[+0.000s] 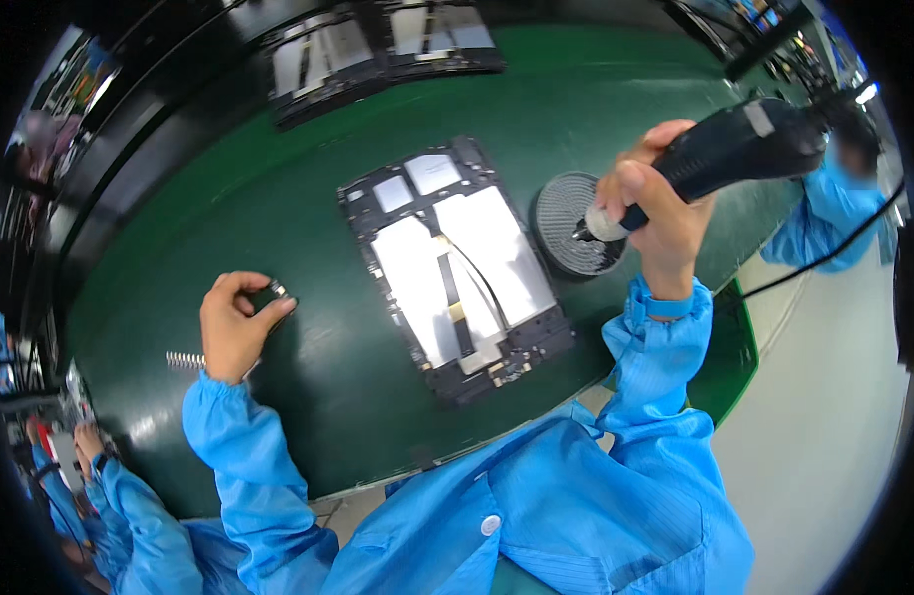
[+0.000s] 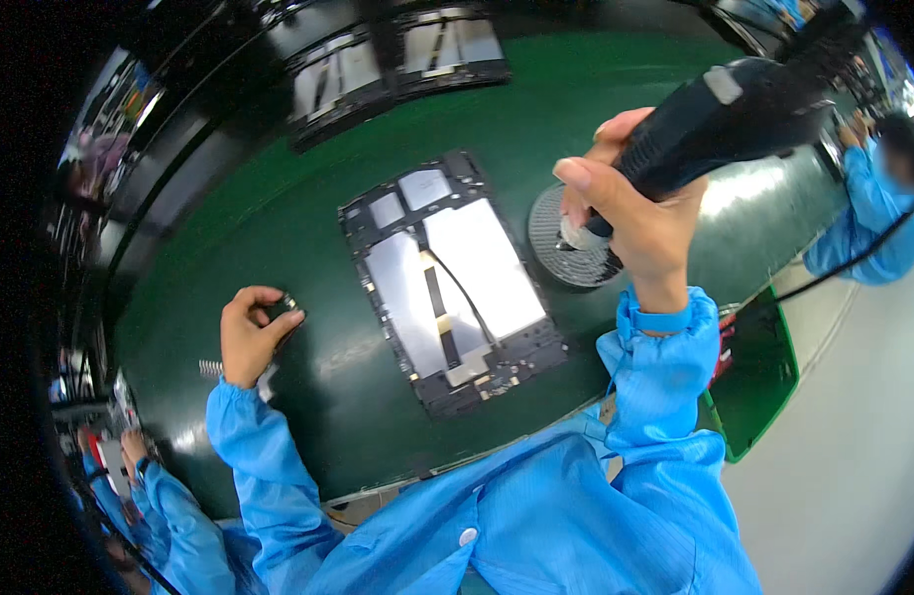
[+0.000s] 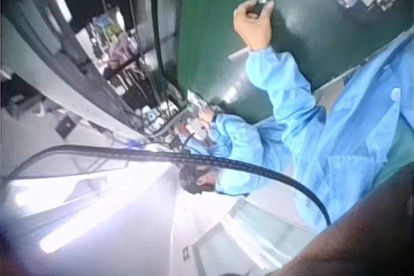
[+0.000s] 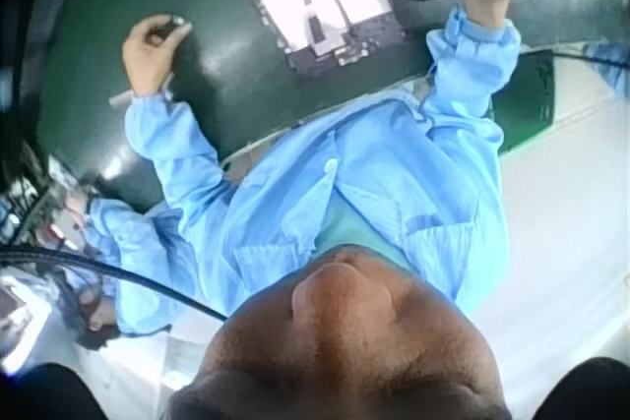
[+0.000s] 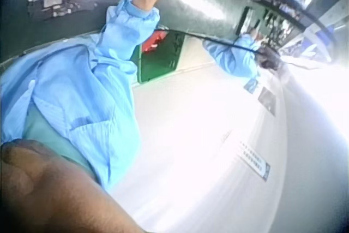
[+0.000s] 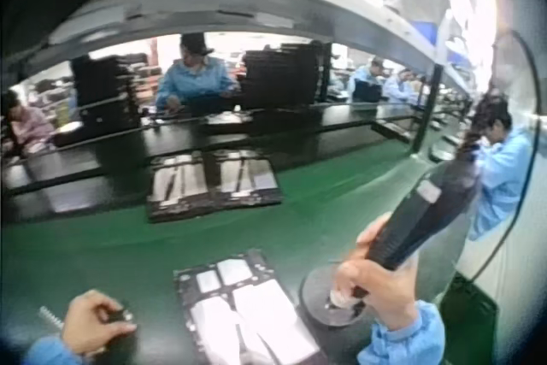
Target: Assemble internal components and secure screws on electronic tablet devices at a workstation.
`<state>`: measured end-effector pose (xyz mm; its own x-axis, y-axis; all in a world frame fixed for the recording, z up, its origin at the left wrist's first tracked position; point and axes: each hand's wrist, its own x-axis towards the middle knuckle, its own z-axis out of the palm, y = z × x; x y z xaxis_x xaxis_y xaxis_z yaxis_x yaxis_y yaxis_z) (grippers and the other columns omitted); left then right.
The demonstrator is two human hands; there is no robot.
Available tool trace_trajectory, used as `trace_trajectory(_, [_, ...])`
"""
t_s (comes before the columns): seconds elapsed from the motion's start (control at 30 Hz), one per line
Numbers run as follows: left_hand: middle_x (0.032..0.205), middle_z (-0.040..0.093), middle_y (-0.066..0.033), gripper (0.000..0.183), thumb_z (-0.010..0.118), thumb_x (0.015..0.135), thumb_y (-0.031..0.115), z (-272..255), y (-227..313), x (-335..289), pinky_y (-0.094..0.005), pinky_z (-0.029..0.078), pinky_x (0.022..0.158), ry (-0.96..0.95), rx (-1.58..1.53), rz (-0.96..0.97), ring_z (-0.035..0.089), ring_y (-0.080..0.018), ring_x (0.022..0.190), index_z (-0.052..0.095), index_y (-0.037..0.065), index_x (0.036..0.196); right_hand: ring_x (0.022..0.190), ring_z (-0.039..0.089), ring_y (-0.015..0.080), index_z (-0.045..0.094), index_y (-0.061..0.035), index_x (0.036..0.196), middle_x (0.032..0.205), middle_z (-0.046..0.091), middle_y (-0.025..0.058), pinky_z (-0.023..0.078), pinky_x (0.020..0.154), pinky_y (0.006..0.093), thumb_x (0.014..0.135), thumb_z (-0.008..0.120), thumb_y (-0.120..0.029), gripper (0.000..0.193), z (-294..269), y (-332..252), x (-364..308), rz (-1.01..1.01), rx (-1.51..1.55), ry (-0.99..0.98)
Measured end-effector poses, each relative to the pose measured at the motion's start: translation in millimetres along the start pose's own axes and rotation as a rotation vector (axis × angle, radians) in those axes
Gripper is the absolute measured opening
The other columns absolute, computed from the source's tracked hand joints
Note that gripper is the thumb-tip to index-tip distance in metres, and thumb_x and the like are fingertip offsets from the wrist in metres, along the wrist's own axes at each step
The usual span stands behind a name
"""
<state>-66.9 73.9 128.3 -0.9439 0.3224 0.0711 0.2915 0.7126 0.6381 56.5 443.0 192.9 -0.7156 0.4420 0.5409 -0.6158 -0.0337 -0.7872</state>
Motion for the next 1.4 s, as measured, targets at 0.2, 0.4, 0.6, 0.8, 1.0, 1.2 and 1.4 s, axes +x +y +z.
trace_trajectory(0.2, [0.076, 0.060, -0.0024, 0.022, 0.076, 0.067, -0.002, -3, -4, 11, -0.0194, 0.045, 0.060, -0.173, -0.423, -0.193, 0.055, -0.0065, 0.068, 0.062, -0.001, 0.084, 0.049, 0.056, 0.0125, 0.054, 0.0017, 0.095, 0.062, 0.059, 0.0065, 0.045, 0.045, 0.0245, 0.071, 0.072, 0.007, 0.030, -23, 14, -7, -0.011, -0.110, 0.085])
trace_trajectory(0.4, [0.069, 0.061, -0.0024, 0.022, 0.071, 0.070, -0.008, 5, 5, 9, -0.0195, 0.048, 0.064, -0.080, -0.455, -0.215, 0.056, -0.0077, 0.063, 0.063, -0.004, 0.090, 0.048, 0.055, 0.0092, 0.056, 0.0022, 0.090, 0.060, 0.059, 0.0045, 0.042, 0.044, 0.0221, 0.070, 0.073, 0.005, 0.027, -25, 19, -8, 0.029, -0.155, 0.081])
trace_trajectory(0.6, [0.069, 0.064, -0.0053, 0.011, 0.073, 0.068, -0.002, 15, 10, -4, -0.0248, 0.047, 0.063, 0.094, 0.016, -0.024, 0.059, -0.0124, 0.065, 0.064, -0.002, 0.075, 0.048, 0.055, 0.0088, 0.056, 0.0003, 0.091, 0.061, 0.060, 0.0036, 0.042, 0.044, 0.0224, 0.070, 0.076, 0.001, 0.029, -25, 22, -10, 0.072, -0.133, 0.088])
trace_trajectory(0.8, [0.077, 0.065, -0.0100, 0.010, 0.067, 0.066, -0.006, 35, 51, -19, -0.0311, 0.049, 0.067, 0.295, 0.155, 0.398, 0.062, -0.0244, 0.069, 0.061, 0.000, 0.071, 0.048, 0.056, 0.0088, 0.056, -0.0009, 0.090, 0.061, 0.060, 0.0037, 0.042, 0.043, 0.0220, 0.070, 0.078, 0.000, 0.030, -27, 23, -13, 0.072, -0.135, 0.056])
trace_trajectory(1.0, [0.078, 0.064, -0.0117, 0.015, 0.065, 0.065, -0.007, 59, 68, -39, -0.0316, 0.050, 0.064, 0.170, 0.049, 0.406, 0.063, -0.0261, 0.070, 0.064, 0.002, 0.077, 0.048, 0.054, 0.0080, 0.056, -0.0005, 0.093, 0.061, 0.059, 0.0028, 0.040, 0.043, 0.0219, 0.071, 0.075, 0.002, 0.029, -15, 21, -11, 0.109, -0.187, 0.072])
trace_trajectory(1.2, [0.077, 0.062, -0.0132, 0.021, 0.068, 0.063, -0.007, 86, 79, -40, -0.0339, 0.049, 0.058, 0.148, -0.048, 0.601, 0.061, -0.0281, 0.068, 0.065, -0.002, 0.084, 0.049, 0.054, 0.0106, 0.051, -0.0003, 0.104, 0.063, 0.057, 0.0039, 0.044, 0.045, 0.0229, 0.073, 0.069, 0.006, 0.036, 16, 0, -2, -0.122, -0.040, 0.000])
trace_trajectory(1.4, [0.079, 0.060, -0.0076, 0.024, 0.068, 0.064, -0.001, 88, 71, -47, -0.0348, 0.048, 0.059, 0.166, -0.047, 0.612, 0.058, -0.0249, 0.069, 0.065, 0.001, 0.088, 0.048, 0.054, 0.0162, 0.044, 0.0001, 0.109, 0.062, 0.055, 0.0075, 0.047, 0.047, 0.0293, 0.077, 0.063, 0.005, 0.038, 96, 16, 6, -0.007, -0.069, -0.337])
